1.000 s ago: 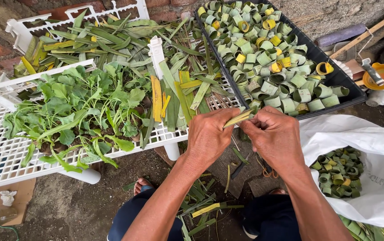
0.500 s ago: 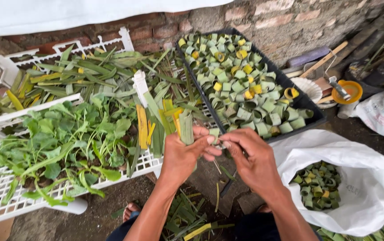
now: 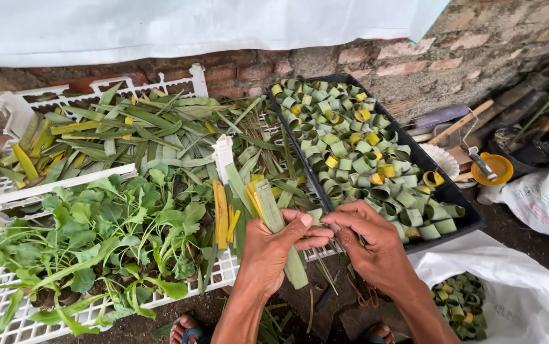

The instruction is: The person constructs small containers by folding and stapling long green leaves into rings and then attaching yellow leaf strips.

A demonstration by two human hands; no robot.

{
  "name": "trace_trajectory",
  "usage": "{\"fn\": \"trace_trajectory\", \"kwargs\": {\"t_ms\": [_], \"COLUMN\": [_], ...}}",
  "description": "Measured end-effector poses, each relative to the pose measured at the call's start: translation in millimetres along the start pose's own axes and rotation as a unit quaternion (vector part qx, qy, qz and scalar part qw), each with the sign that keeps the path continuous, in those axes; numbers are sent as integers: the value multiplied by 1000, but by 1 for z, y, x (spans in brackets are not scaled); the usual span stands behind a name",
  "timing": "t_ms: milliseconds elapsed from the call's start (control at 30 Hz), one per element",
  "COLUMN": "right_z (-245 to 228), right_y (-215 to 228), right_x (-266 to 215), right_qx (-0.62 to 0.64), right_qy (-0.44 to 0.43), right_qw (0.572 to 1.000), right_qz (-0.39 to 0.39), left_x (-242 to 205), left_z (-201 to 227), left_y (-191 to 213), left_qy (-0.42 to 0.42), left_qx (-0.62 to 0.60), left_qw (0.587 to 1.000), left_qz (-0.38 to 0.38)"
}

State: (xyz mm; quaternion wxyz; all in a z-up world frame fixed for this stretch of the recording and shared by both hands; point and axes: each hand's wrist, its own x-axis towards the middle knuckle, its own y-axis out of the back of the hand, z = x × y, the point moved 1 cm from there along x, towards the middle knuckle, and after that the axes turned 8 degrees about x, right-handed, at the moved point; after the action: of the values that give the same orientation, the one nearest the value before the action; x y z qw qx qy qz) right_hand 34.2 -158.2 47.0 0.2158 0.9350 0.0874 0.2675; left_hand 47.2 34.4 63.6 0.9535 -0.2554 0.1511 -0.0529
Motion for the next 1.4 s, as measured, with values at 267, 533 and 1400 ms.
{"fn": "trace_trajectory", "kwargs": {"t_ms": [267,533,1400], "right_z": [9,1,-21], "right_y": [-9,9,0], "right_x": [4,-27,-41], "right_qx": [40,24,-88], "right_qy": [-8,-1,-83], "right_qw": [999,1000,976], "right_qz": [-13,1,181], "left_x": [7,1,3], "left_z": [-8,-24,-60], "left_y": [19,6,-20], "left_qy": [-20,10,-409], "left_qx": [63,64,472], "left_qw": [995,983,776], "left_qz": [-70,-171,-87]}}
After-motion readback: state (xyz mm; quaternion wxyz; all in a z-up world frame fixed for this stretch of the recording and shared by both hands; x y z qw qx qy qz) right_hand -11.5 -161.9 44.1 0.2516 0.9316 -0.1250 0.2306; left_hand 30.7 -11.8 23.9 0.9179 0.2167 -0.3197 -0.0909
